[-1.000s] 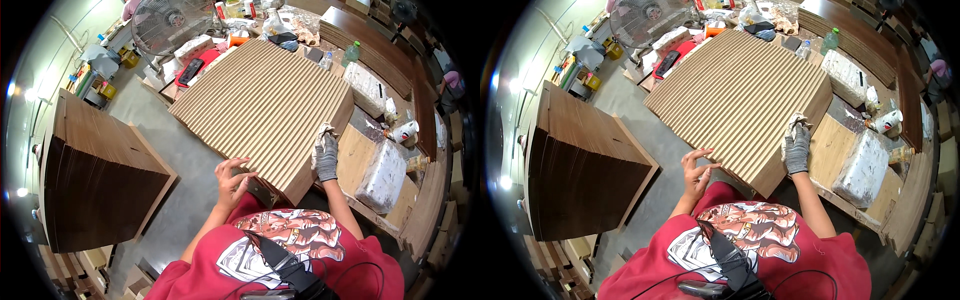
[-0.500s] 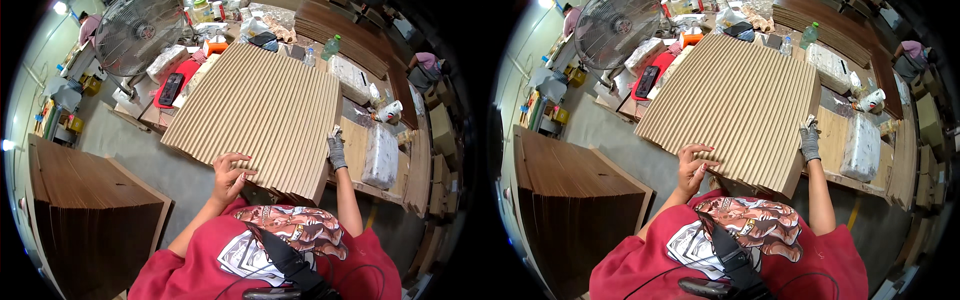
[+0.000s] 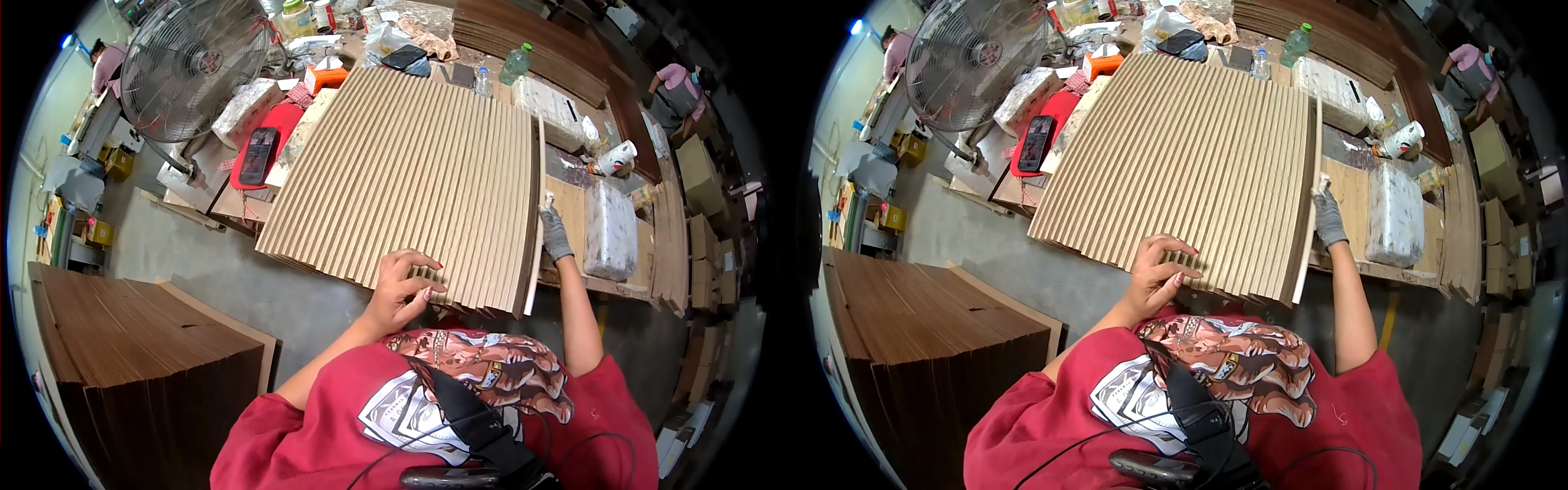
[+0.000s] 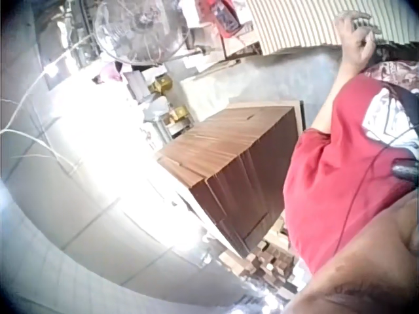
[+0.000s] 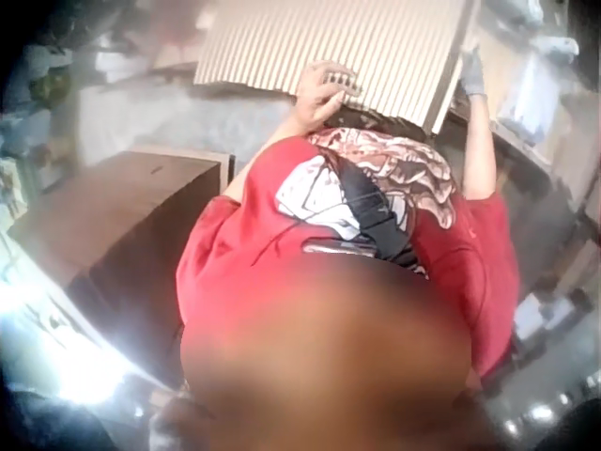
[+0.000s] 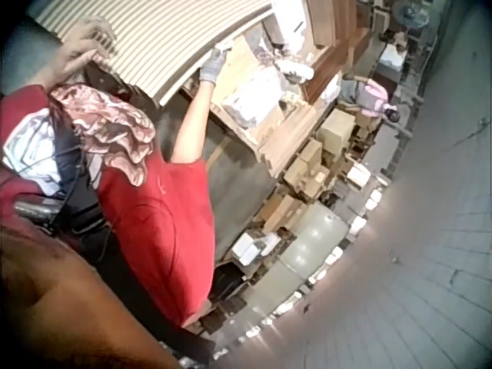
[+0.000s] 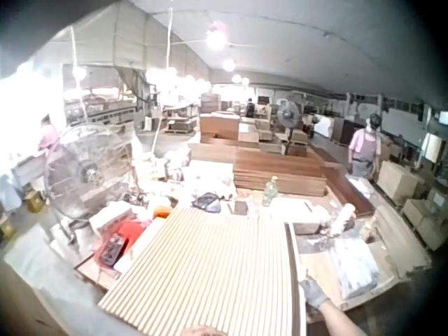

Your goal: The person picks up wood planks one at a time and wipes both sides with a cloth, then places them on a stack.

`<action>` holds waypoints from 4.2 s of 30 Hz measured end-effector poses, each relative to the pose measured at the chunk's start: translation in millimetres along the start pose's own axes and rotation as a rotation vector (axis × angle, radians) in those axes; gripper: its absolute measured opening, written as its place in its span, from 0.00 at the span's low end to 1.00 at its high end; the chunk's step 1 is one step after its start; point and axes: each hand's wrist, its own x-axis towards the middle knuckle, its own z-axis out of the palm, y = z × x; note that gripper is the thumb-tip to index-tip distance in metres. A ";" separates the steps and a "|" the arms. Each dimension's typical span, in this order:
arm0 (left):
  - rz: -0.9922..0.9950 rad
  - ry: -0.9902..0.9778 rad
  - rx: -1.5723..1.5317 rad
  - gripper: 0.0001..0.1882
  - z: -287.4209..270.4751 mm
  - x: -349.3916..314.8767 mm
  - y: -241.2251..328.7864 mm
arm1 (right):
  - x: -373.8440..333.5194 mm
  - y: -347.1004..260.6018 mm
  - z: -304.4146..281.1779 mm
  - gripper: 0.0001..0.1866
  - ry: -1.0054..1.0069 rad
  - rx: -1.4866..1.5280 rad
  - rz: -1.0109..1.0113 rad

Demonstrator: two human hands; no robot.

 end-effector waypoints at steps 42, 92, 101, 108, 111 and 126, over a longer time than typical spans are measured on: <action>-0.643 -0.799 -0.011 0.44 257.4 42.6 62.9 | -142.9 -61.8 -57.5 0.19 0.100 -0.143 -0.353; -0.638 0.059 -0.551 0.18 6.0 27.5 3.3 | 94.2 45.5 -74.9 0.20 0.234 -0.062 -0.108; -0.952 0.338 0.528 0.26 -175.9 -25.0 -121.1 | 101.7 84.8 -88.5 0.22 0.334 0.095 -0.071; -1.238 0.049 0.252 0.36 -204.3 -5.8 -139.8 | 99.7 88.4 -86.6 0.22 0.363 -0.103 -0.049; -1.182 0.082 0.028 0.37 -199.4 -4.9 -146.1 | 110.7 98.3 -98.7 0.20 0.309 0.416 -0.041; -1.143 0.107 0.220 0.37 -195.3 -4.3 -154.0 | 105.1 93.0 -92.7 0.21 0.388 -0.117 -0.049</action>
